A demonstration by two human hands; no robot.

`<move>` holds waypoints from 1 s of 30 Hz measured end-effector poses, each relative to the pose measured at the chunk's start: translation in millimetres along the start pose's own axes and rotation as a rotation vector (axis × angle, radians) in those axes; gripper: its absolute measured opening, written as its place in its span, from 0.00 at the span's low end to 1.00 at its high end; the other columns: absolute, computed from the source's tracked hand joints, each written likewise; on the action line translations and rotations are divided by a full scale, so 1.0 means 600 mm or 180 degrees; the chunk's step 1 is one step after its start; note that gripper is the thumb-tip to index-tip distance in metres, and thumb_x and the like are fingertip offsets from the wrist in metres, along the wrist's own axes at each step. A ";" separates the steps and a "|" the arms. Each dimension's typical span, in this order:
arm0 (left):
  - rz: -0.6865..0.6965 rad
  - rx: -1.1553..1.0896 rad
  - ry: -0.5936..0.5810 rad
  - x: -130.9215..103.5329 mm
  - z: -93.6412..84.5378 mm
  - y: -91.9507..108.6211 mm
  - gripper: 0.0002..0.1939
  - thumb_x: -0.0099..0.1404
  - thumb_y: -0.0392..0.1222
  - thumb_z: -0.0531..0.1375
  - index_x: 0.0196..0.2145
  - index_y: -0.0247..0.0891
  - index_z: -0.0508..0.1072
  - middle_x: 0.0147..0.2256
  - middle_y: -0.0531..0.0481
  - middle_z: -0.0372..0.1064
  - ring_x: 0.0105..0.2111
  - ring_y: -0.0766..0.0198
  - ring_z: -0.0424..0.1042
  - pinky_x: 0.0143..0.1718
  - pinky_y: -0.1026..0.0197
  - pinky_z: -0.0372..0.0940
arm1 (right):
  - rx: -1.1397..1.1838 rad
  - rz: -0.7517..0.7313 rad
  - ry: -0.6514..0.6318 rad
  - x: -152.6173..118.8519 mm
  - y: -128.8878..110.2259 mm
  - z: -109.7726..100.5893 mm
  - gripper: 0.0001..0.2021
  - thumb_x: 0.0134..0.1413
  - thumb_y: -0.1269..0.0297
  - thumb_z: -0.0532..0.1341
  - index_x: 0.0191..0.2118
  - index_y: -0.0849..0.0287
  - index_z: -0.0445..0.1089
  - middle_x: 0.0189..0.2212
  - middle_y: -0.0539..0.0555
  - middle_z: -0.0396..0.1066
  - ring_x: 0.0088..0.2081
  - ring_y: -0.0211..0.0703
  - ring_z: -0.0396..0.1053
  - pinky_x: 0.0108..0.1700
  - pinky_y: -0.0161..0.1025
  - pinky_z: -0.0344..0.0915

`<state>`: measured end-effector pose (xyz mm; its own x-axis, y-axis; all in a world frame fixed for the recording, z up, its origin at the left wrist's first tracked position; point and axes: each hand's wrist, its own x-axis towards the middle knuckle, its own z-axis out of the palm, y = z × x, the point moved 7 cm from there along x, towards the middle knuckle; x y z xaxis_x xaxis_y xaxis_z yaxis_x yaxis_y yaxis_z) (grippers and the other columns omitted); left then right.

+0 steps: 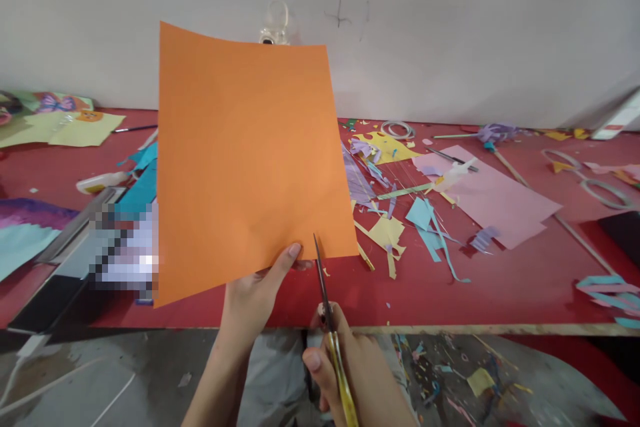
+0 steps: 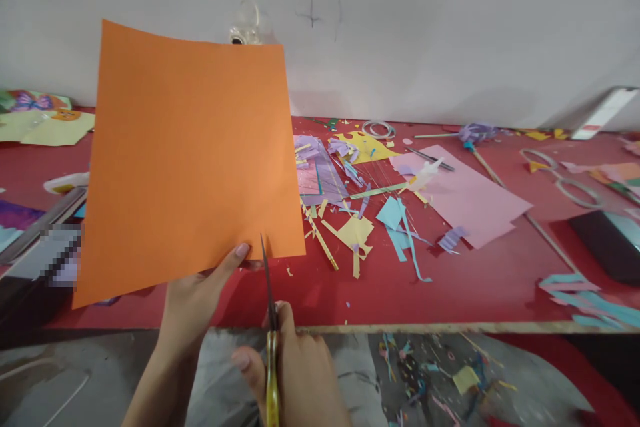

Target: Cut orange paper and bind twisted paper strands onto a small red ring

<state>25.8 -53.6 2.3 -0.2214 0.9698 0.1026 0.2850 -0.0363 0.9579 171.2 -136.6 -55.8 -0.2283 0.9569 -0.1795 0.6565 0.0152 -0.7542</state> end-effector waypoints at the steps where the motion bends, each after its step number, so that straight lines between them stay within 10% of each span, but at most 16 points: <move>1: -0.0012 0.0028 0.0111 -0.001 -0.003 -0.001 0.11 0.62 0.47 0.63 0.26 0.40 0.79 0.33 0.51 0.80 0.38 0.58 0.78 0.50 0.57 0.71 | -0.0033 0.0013 0.0026 0.000 0.000 0.000 0.30 0.61 0.36 0.45 0.47 0.60 0.63 0.16 0.49 0.68 0.14 0.40 0.68 0.15 0.30 0.55; 30: -0.0245 0.0005 0.0266 -0.002 -0.010 -0.011 0.12 0.59 0.51 0.65 0.34 0.40 0.80 0.43 0.47 0.78 0.49 0.51 0.75 0.61 0.47 0.62 | 0.0401 -0.0165 0.0163 0.009 -0.011 0.000 0.37 0.55 0.28 0.38 0.44 0.59 0.61 0.15 0.49 0.69 0.15 0.43 0.69 0.19 0.34 0.60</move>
<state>18.9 -56.0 -2.6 -0.3195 0.9462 0.0510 0.2656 0.0378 0.9634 165.5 -131.6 -51.8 -0.2205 0.9694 -0.1083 0.5487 0.0315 -0.8355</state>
